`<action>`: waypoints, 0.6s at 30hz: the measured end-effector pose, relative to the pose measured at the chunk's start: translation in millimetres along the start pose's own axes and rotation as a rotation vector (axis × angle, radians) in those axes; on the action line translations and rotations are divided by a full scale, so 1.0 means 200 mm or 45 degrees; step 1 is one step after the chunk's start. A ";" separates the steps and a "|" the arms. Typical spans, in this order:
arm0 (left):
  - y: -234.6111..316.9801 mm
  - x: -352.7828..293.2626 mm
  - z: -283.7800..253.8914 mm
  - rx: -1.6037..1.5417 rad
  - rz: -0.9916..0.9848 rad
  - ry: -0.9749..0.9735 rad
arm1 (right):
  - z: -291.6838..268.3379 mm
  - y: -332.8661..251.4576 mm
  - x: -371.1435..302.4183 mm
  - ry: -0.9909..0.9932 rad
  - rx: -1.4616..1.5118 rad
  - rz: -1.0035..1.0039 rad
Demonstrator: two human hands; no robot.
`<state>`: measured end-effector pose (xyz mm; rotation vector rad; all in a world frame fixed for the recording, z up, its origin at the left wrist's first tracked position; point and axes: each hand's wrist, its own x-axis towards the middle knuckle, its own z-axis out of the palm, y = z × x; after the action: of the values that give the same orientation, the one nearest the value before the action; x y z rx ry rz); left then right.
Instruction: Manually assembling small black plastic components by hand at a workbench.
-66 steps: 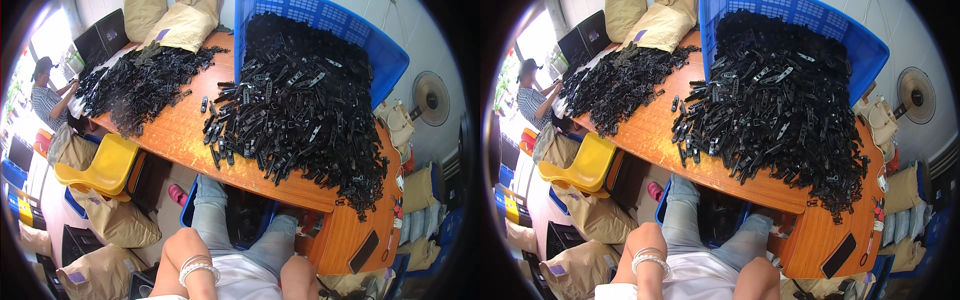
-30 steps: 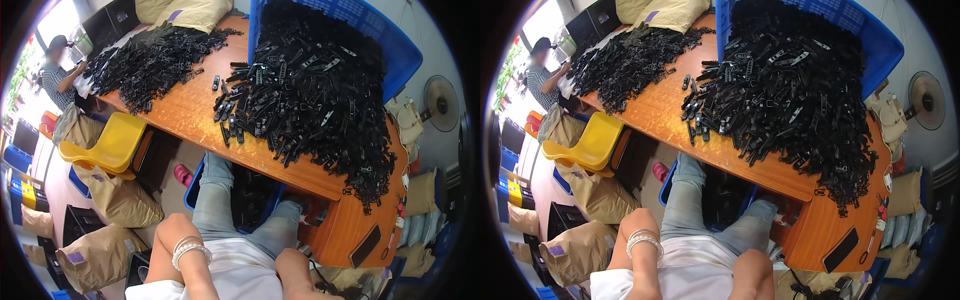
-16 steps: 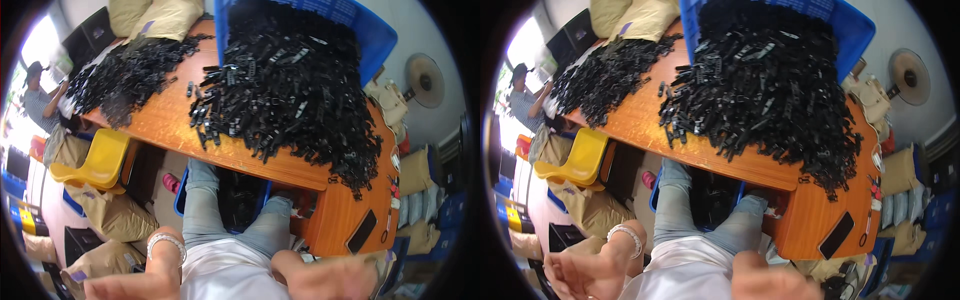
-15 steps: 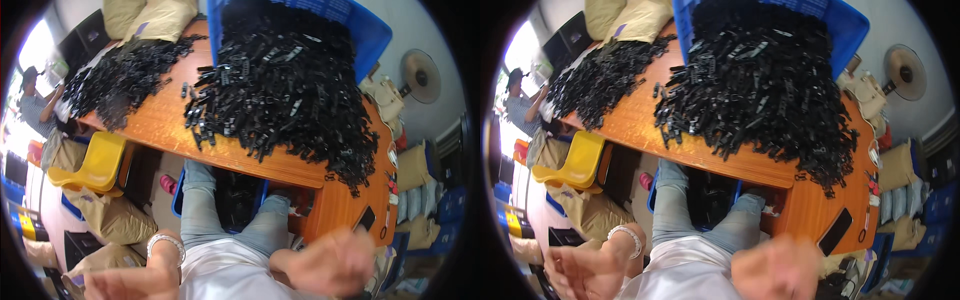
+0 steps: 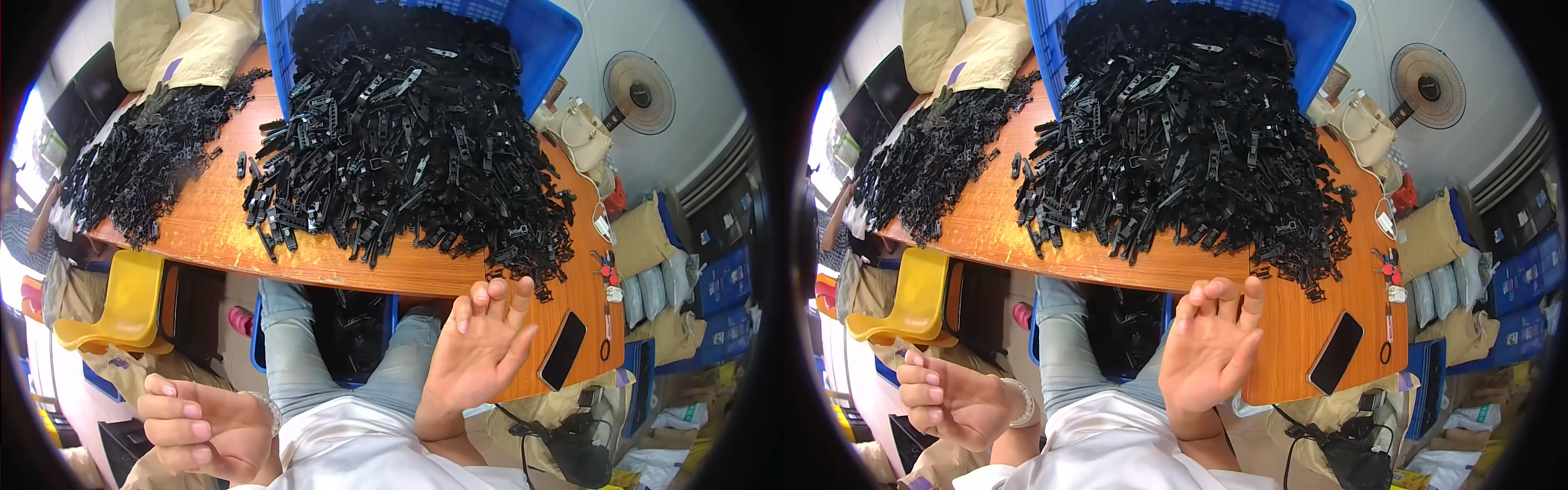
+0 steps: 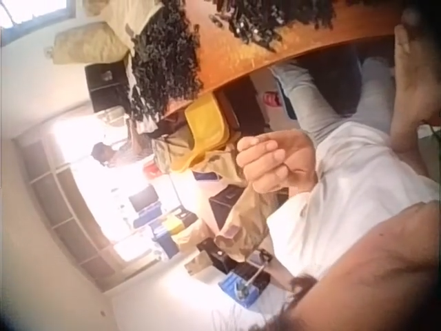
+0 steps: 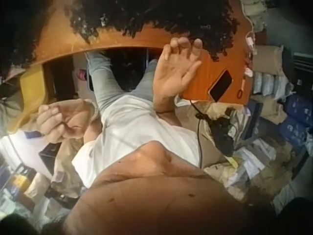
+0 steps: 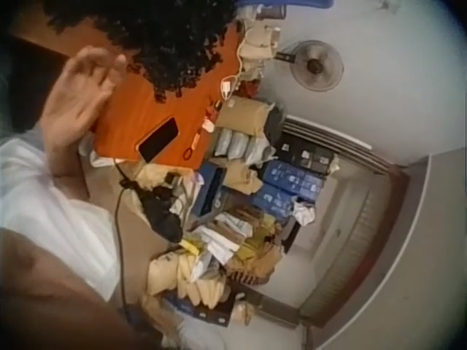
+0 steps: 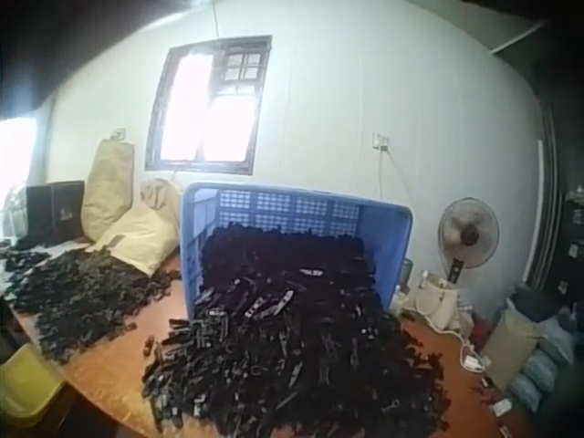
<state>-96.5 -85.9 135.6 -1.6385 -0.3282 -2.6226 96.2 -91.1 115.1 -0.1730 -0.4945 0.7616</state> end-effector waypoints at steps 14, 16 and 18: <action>-0.06 -0.03 0.01 0.403 -0.156 -0.132 | 0.00 0.02 -0.02 -0.054 -0.581 -0.248; -0.06 -0.03 -0.01 0.417 -0.147 -0.138 | 0.00 0.03 -0.02 -0.093 -0.576 -0.231; -0.06 -0.03 -0.03 0.439 -0.134 -0.145 | 0.00 0.04 -0.03 -0.127 -0.564 -0.214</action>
<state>-101.4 -75.5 125.4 -1.6904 -0.8398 -2.3701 88.0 -89.8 109.6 -0.5005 -0.7598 0.4897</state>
